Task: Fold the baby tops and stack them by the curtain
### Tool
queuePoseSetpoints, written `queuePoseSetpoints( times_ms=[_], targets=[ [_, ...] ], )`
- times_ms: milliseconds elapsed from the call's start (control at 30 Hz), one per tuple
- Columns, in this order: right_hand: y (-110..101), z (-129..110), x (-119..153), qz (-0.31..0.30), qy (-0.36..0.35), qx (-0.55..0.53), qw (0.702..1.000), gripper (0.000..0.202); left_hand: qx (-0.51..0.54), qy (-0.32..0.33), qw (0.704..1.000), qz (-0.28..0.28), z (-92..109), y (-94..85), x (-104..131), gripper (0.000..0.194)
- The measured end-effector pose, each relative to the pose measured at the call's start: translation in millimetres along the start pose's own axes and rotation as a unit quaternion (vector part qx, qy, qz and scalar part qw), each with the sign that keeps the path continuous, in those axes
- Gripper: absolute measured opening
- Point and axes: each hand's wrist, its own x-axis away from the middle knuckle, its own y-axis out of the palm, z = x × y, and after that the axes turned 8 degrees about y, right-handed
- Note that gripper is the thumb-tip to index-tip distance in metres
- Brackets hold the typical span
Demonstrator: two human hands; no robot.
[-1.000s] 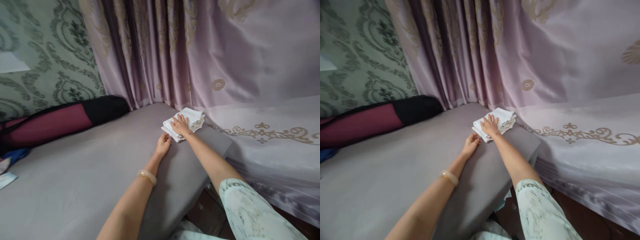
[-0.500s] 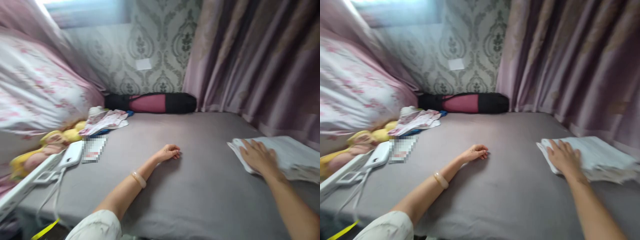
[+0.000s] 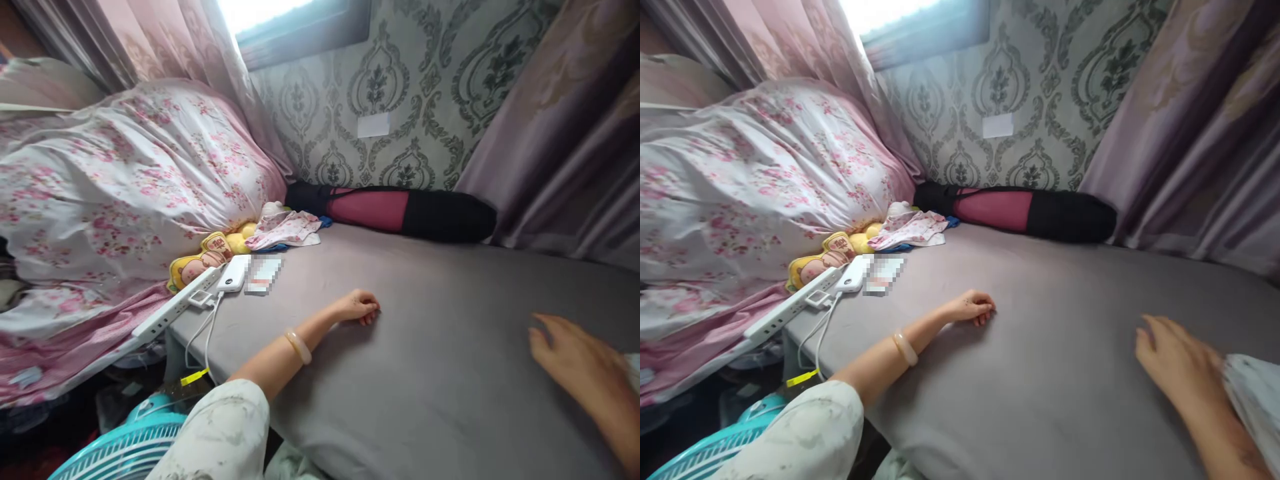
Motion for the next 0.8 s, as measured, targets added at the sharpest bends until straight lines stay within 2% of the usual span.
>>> queuePoseSetpoints(
  times_ms=[67,167,233,333,433,533,567,600,633,700,800],
  targets=[
    [34,-42,-2,-0.055,0.001,0.040,0.998,0.041,-0.034,-0.010,0.999,-0.021,2,0.5,-6,0.011],
    [80,-108,-2,-0.160,-0.025,0.012,0.987,0.036,-0.042,-0.012,0.998,-0.049,9,-10.5,-11,0.012],
    [102,-148,1,-0.209,-0.046,-0.005,0.977,0.036,-0.037,-0.002,0.999,-0.014,13,-28.5,-9,0.013],
    [120,-190,8,-0.256,-0.076,-0.012,0.964,0.034,-0.054,0.010,0.993,0.101,15,-71.9,-1,0.016],
    [127,-206,14,-0.250,-0.084,-0.014,0.965,0.035,-0.130,0.006,0.964,0.231,12,-131.5,11,0.017],
    [130,-206,20,-0.221,-0.070,-0.024,0.972,0.035,-0.171,-0.009,0.934,0.314,10,-198.4,26,0.020],
    [130,-205,22,-0.213,-0.067,-0.028,0.974,0.036,-0.197,-0.022,0.918,0.344,10,-220.0,31,0.020],
    [130,-204,23,-0.206,-0.066,-0.033,0.976,0.036,-0.270,-0.049,0.884,0.379,10,-240.4,36,0.021],
    [131,-203,25,-0.201,-0.068,-0.037,0.976,0.037,-0.299,-0.066,0.863,0.402,11,-259.3,40,0.023],
    [131,-202,27,-0.195,-0.074,-0.042,0.977,0.037,-0.333,-0.085,0.840,0.420,12,-291.3,45,0.027],
    [131,-201,28,-0.194,-0.080,-0.044,0.977,0.036,-0.371,-0.112,0.820,0.422,9,-324.3,48,0.029]
  ],
)
